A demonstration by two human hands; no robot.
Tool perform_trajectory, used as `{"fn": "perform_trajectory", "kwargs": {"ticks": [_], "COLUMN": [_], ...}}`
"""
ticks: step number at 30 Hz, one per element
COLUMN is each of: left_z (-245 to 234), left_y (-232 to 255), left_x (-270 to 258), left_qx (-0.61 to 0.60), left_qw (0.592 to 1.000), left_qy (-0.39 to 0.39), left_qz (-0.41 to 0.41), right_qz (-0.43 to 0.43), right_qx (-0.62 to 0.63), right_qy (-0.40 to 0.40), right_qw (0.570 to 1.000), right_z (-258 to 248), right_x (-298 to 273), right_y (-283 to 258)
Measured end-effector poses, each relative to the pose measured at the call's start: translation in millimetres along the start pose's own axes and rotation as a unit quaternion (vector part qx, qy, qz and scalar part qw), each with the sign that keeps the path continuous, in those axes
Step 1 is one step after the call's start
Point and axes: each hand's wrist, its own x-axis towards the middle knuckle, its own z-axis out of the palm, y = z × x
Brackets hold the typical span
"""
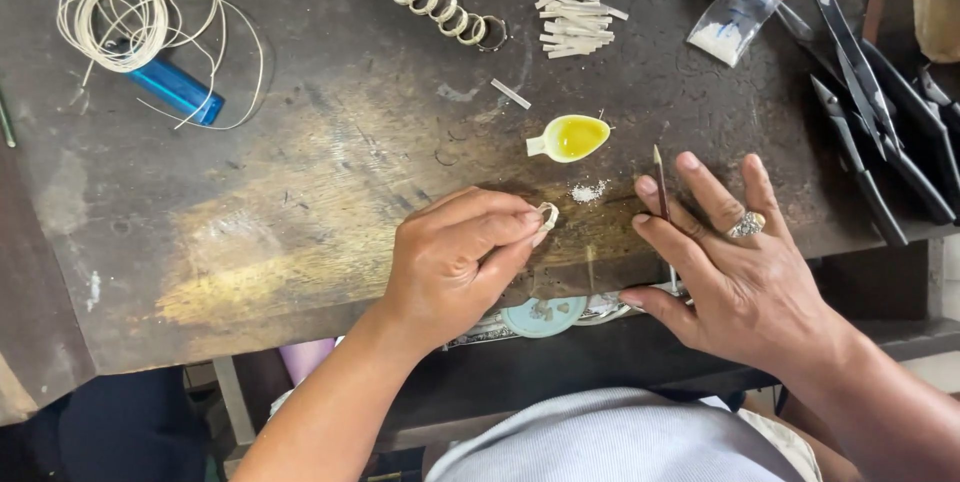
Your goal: Applying a white paste or powder to a small jewelry component using a fine-tipped applicator tool.
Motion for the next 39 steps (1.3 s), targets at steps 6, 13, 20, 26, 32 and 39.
{"fn": "perform_trajectory", "kwargs": {"ticks": [6, 13, 20, 26, 32, 39], "left_z": [0.3, 1.5, 1.7, 2.0, 2.0, 1.3], "left_y": [0.2, -0.7, 0.3, -1.8, 0.4, 1.5], "left_x": [0.9, -1.4, -0.9, -1.9, -0.5, 1.2], "left_qx": [0.020, 0.032, 0.046, 0.037, 0.042, 0.038], "left_qw": [1.000, 0.999, 0.998, 0.999, 0.998, 0.999], "left_qy": [0.002, -0.002, 0.000, -0.001, -0.007, -0.004], "left_qz": [0.016, 0.026, 0.038, 0.036, 0.036, 0.018], "right_qz": [-0.006, 0.044, 0.048, 0.027, 0.046, 0.124], "right_qx": [0.031, 0.294, 0.243, 0.215, 0.235, 0.540], "right_qy": [0.016, 0.110, 0.115, 0.047, 0.063, 0.217], "right_qw": [0.999, 0.948, 0.962, 0.975, 0.969, 0.804], "right_z": [-1.9, -4.5, 0.3, 2.9, -8.4, -9.6], "right_x": [-0.7, 6.6, 30.2, 34.2, 39.1, 42.2], "right_y": [4.0, 17.6, 24.2, 25.1, 25.8, 28.4]}}
